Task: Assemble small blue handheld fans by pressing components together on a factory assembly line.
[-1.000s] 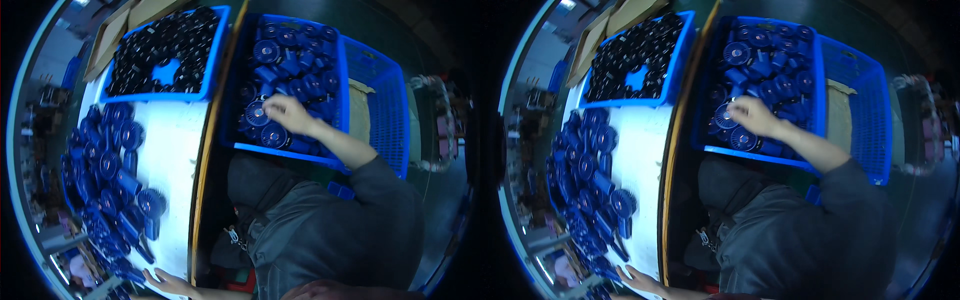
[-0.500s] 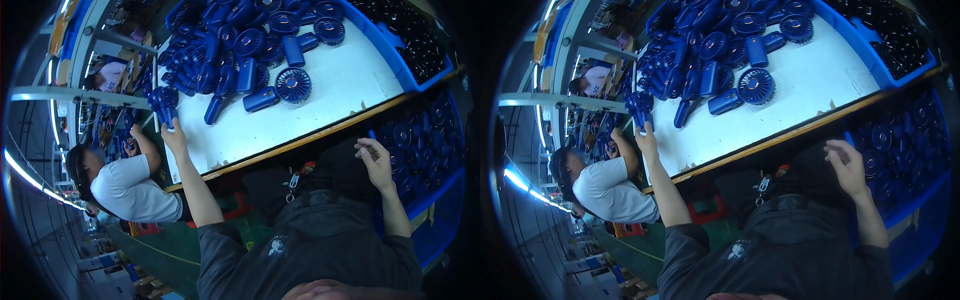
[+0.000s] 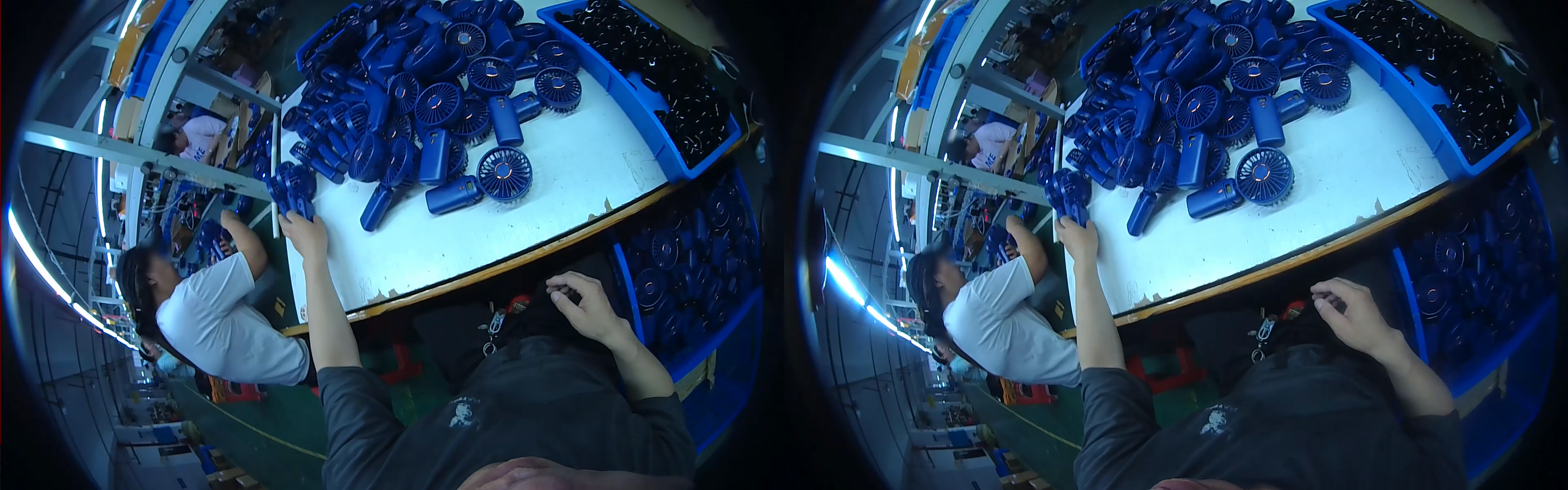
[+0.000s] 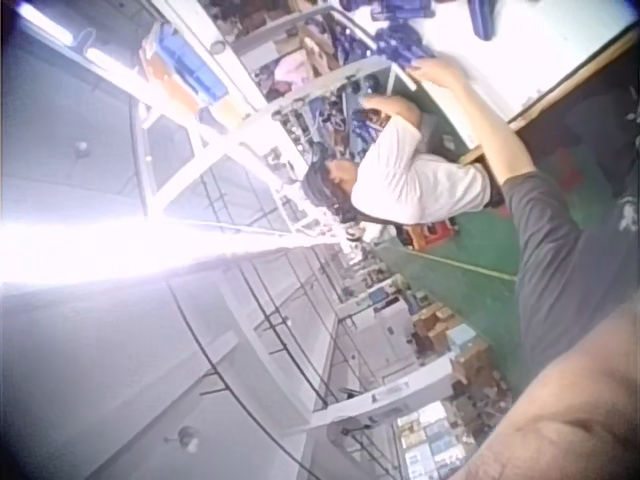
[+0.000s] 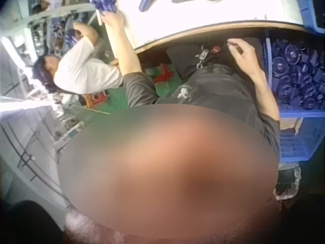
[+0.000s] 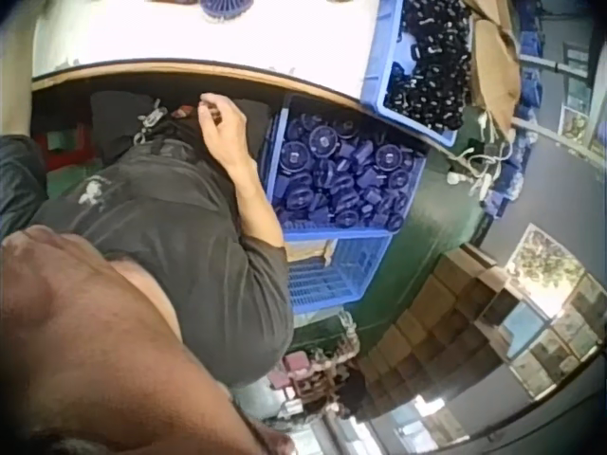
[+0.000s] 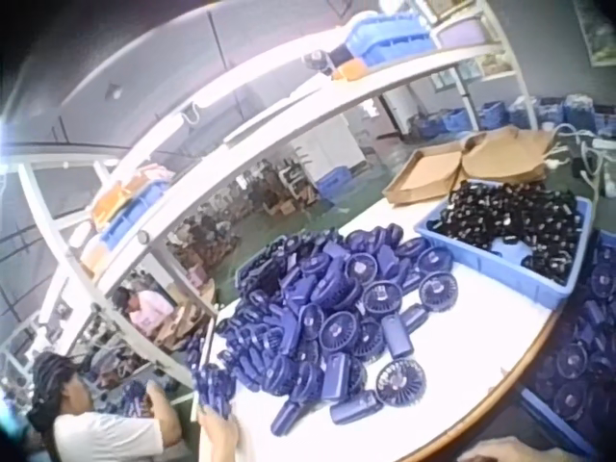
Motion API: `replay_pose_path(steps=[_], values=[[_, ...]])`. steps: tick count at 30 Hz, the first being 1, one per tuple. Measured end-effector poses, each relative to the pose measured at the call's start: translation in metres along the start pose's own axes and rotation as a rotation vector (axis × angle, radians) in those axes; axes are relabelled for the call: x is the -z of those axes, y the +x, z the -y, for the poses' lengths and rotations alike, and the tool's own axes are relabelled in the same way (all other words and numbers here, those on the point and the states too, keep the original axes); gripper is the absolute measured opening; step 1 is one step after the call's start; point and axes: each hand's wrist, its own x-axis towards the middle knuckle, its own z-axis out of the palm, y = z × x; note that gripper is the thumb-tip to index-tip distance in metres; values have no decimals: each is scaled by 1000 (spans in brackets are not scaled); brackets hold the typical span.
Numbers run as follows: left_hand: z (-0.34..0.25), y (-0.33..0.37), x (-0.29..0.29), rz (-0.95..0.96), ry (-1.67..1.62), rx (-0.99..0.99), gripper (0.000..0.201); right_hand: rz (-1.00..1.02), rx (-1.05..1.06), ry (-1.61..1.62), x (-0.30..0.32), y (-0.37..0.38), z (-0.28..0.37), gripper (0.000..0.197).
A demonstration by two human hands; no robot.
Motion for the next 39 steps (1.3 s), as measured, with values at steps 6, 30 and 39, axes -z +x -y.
replay_pose_path(steps=[6, 30, 39], values=[[-23, -20, 58, 24, -272, 40, 36, 60, 30, 20, 2, 13, 13, 22], [-195, -235, 121, 747, -1968, 563, 58, 267, 348, -173, -43, 44, 70, 39], [-225, -249, 135, 1497, -2108, 238, 82, 613, 22, -759, 56, 87, 145, 42]])
